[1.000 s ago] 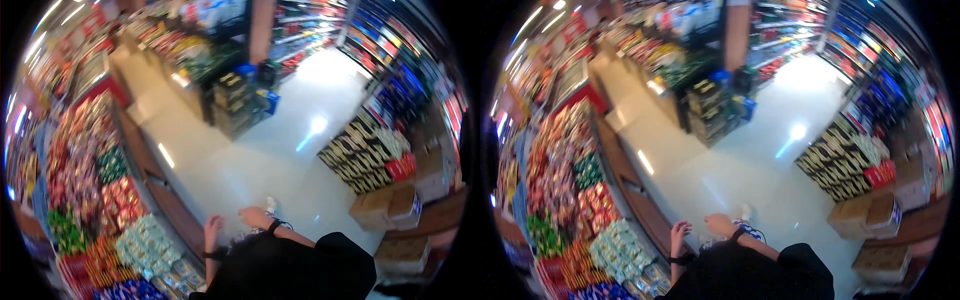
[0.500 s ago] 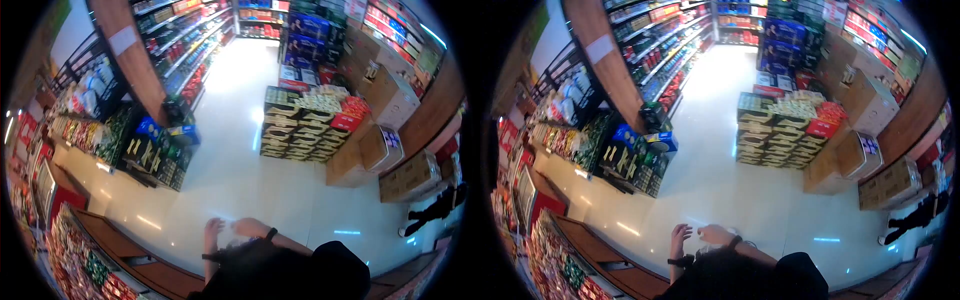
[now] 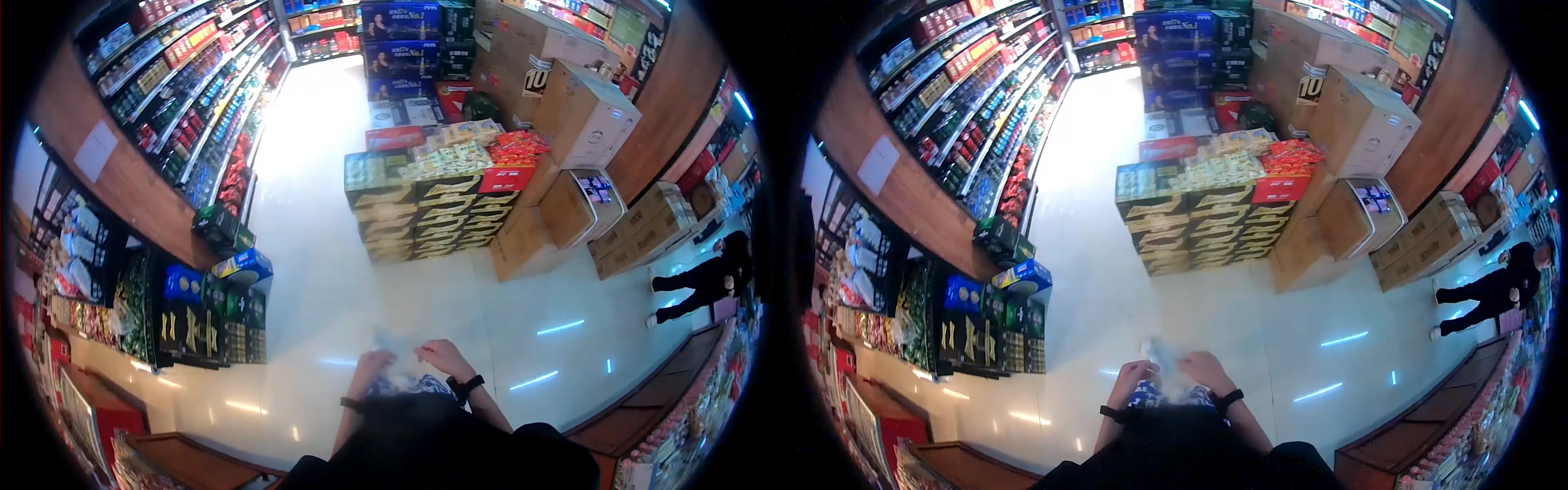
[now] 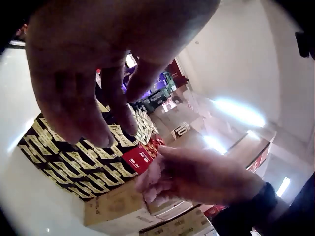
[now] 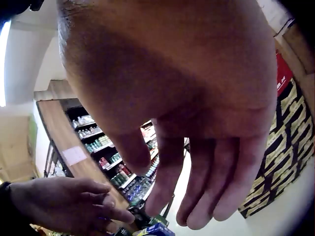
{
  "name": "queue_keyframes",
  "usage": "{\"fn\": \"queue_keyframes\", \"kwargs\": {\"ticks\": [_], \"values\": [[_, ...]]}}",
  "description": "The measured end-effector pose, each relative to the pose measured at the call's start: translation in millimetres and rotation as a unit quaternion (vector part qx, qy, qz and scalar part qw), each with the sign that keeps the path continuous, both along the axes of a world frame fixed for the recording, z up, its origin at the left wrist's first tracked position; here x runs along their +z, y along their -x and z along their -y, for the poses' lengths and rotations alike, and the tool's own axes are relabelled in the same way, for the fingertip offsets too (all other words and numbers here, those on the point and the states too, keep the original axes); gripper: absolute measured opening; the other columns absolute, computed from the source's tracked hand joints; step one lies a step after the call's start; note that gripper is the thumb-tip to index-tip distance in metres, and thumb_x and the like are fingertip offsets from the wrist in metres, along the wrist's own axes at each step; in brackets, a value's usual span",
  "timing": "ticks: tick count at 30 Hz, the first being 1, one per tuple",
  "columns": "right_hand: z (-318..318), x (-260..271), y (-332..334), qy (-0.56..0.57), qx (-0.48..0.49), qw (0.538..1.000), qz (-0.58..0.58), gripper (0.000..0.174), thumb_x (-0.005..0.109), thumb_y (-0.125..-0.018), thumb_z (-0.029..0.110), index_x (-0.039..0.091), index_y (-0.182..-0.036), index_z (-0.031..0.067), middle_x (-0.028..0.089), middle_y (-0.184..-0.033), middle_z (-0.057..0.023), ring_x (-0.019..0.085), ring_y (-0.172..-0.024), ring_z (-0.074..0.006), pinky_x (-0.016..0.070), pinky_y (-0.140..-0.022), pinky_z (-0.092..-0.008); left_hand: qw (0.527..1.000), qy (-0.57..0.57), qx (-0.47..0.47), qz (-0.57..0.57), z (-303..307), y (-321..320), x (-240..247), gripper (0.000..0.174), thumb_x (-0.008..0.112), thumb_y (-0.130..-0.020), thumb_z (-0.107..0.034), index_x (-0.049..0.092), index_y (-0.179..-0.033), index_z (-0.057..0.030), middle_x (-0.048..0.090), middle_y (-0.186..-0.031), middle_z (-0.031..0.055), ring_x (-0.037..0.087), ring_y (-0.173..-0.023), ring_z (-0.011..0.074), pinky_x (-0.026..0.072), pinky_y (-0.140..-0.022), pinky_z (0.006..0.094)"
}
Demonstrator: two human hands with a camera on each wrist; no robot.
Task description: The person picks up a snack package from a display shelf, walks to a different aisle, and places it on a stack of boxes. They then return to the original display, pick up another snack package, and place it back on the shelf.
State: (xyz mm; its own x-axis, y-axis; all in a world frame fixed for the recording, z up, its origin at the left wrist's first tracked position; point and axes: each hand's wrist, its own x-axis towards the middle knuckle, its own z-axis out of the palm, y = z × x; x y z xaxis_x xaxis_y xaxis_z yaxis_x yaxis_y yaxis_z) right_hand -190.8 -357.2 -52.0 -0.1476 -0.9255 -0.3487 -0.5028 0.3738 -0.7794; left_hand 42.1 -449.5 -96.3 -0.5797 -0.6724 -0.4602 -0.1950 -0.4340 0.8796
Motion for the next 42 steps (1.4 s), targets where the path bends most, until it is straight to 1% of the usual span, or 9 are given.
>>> {"fn": "queue_keyframes", "kwargs": {"ticks": [4, 7, 10, 18, 24, 30, 31, 37, 42], "values": [[31, 1, 36, -0.012, -0.104, 0.994, 0.028, 0.054, 0.057, -0.099, 0.040, 0.068, -0.063, 0.0022, 0.071, -0.070, -0.0090, 0.071, -0.075, -0.0240, 0.0523, -0.073, -0.0337, 0.999, -0.009, -0.047, -0.002, 56, 50, 4, 0.028, 0.056, -0.096, -0.021, 0.075, -0.097, -0.0006, 0.072, -0.084, 0.0081, 0.067, -0.075, 0.0194, 0.0537, -0.071, 0.0328], [67, -12, 69, -0.024, -0.156, 0.987, 0.024, 0.054, 0.056, -0.099, 0.038, 0.067, -0.060, 0.0027, 0.069, -0.066, -0.0086, 0.070, -0.070, -0.0236, 0.0523, -0.071, -0.0344, 0.970, 0.201, -0.137, -0.021, 111, 89, 3, 0.026, 0.055, -0.093, -0.018, 0.075, -0.094, -0.0008, 0.072, -0.081, 0.0113, 0.068, -0.070, 0.0223, 0.0541, -0.066, 0.0339], [109, -5, 104, -0.003, -0.154, 0.987, -0.048, 0.049, 0.056, -0.097, 0.032, 0.067, -0.060, 0.0028, 0.068, -0.064, -0.0087, 0.069, -0.066, -0.0236, 0.0522, -0.067, -0.0351, 0.980, 0.118, -0.159, -0.028, 174, 128, 14, 0.038, 0.050, -0.100, -0.021, 0.075, -0.088, 0.0044, 0.071, -0.074, 0.0092, 0.064, -0.069, 0.0137, 0.0498, -0.070, 0.0283], [201, 14, 180, 0.106, -0.223, 0.958, -0.145, 0.027, 0.058, -0.084, 0.017, 0.071, -0.066, 0.0014, 0.061, -0.051, -0.0101, 0.060, -0.045, -0.0202, 0.0462, -0.048, -0.0321, 0.986, 0.132, -0.104, -0.015, 300, 207, 13, 0.031, 0.052, -0.087, -0.013, 0.075, -0.070, -0.0032, 0.064, -0.054, 0.0097, 0.064, -0.053, 0.0170, 0.0487, -0.055, 0.0323], [249, -3, 220, 0.079, -0.198, 0.973, -0.091, 0.028, 0.056, -0.084, 0.014, 0.071, -0.064, 0.0002, 0.057, -0.048, -0.0111, 0.056, -0.040, -0.0186, 0.0439, -0.044, -0.0327, 0.996, 0.086, -0.016, -0.027, 338, 244, 19, 0.037, 0.050, -0.097, -0.021, 0.075, -0.081, 0.0011, 0.071, -0.073, 0.0105, 0.065, -0.069, 0.0165, 0.0512, -0.075, 0.0290], [339, -29, 282, 0.096, -0.270, 0.958, -0.031, 0.029, 0.057, -0.090, 0.021, 0.072, -0.078, 0.0005, 0.066, -0.063, -0.0093, 0.063, -0.054, -0.0182, 0.0486, -0.056, -0.0310, 0.997, 0.064, -0.030, -0.007, 393, 286, 13, 0.037, 0.047, -0.103, -0.028, 0.070, -0.096, -0.0004, 0.072, -0.090, 0.0093, 0.067, -0.079, 0.0185, 0.0532, -0.075, 0.0328], [358, -9, 292, 0.037, -0.259, 0.964, -0.047, 0.026, 0.060, -0.091, 0.024, 0.071, -0.088, 0.0003, 0.071, -0.079, -0.0108, 0.066, -0.070, -0.0199, 0.0505, -0.066, -0.0330, 0.998, 0.060, -0.025, 0.008, 402, 295, 12, 0.035, 0.047, -0.104, -0.027, 0.069, -0.098, -0.0002, 0.071, -0.092, 0.0092, 0.067, -0.081, 0.0182, 0.0532, -0.075, 0.0327], [447, 7, 371, 0.191, -0.185, 0.962, -0.058, 0.025, 0.065, -0.090, 0.023, 0.067, -0.105, 0.0022, 0.069, -0.102, -0.0177, 0.066, -0.092, -0.0298, 0.0513, -0.080, -0.0386, 0.997, 0.075, 0.008, 0.024, 447, 366, 18, 0.027, 0.056, -0.100, -0.024, 0.065, -0.114, -0.0025, 0.070, -0.106, 0.0081, 0.065, -0.095, 0.0168, 0.0516, -0.082, 0.0305], [489, 14, 409, 0.148, -0.095, 0.981, -0.080, 0.022, 0.063, -0.089, 0.022, 0.066, -0.102, 0.0034, 0.068, -0.096, -0.0182, 0.065, -0.092, -0.0375, 0.0507, -0.080, -0.0444, 0.991, 0.102, 0.054, 0.073, 465, 420, 16, 0.027, 0.062, -0.097, -0.023, 0.063, -0.117, -0.0045, 0.066, -0.109, 0.0062, 0.063, -0.101, 0.0176, 0.0517, -0.082, 0.0317]]}}
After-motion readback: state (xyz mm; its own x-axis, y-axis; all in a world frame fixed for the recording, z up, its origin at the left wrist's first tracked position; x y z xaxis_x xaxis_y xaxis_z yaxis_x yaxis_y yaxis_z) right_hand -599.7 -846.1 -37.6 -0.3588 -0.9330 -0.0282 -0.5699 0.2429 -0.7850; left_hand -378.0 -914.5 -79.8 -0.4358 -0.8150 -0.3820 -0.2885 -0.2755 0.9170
